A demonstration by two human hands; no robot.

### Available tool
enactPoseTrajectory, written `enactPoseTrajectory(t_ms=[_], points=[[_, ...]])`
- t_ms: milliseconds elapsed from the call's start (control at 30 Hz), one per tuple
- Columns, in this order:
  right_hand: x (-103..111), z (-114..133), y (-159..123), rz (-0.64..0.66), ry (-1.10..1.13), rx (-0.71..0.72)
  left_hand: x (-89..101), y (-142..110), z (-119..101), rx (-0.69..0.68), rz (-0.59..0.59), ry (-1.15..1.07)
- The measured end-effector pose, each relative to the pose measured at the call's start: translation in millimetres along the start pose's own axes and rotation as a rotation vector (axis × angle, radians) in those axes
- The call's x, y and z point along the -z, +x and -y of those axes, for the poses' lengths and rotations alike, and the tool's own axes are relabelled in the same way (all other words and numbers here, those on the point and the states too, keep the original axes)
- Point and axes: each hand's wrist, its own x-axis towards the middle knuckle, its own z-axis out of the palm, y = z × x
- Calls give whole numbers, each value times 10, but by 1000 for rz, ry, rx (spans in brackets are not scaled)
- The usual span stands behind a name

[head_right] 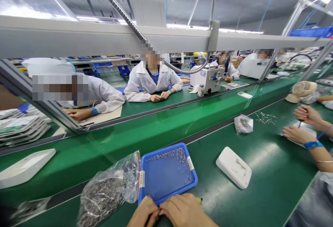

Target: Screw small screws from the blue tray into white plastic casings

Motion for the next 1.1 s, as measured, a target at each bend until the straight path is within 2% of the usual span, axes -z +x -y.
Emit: enactPoseTrajectory(t_ms=[133, 267, 367, 467, 600, 667, 733, 833, 900, 967, 1033, 1100], points=[[49, 61, -19, 38, -81, -68, 6, 72, -7, -39, 94, 26], [95, 128, -87, 35, -166, -118, -71, 15, 31, -130, 58, 1], [249, 64, -217, 58, -192, -214, -127, -91, 62, -86, 51, 43], [554, -149, -473, 44, -344, -413, -151, -185, 91, -4, 68, 140], [1037, -519, -931, 4, -766, -778, -194, -318, 152, -187, 9, 303], [1197, -626, -1134, 80, -845, -950, -238, -418, 146, -273, -32, 343], [1248, -618, -1285, 175, -805, -1044, -297, -523, 86, -275, -7, 376], [1107, -354, -1381, 238, -701, -1047, -383, -602, -100, -236, 115, 438], [919, -36, -1336, 231, -588, -1029, -404, -559, -265, -242, 171, 446], [735, 334, -1191, 221, -405, -1004, -376, -451, -437, -233, 257, 355], [612, 672, -961, 252, -134, -953, -309, -317, -580, -128, 409, 171], [563, 896, -699, 376, 128, -939, -242, -205, -662, 101, 529, 24]])
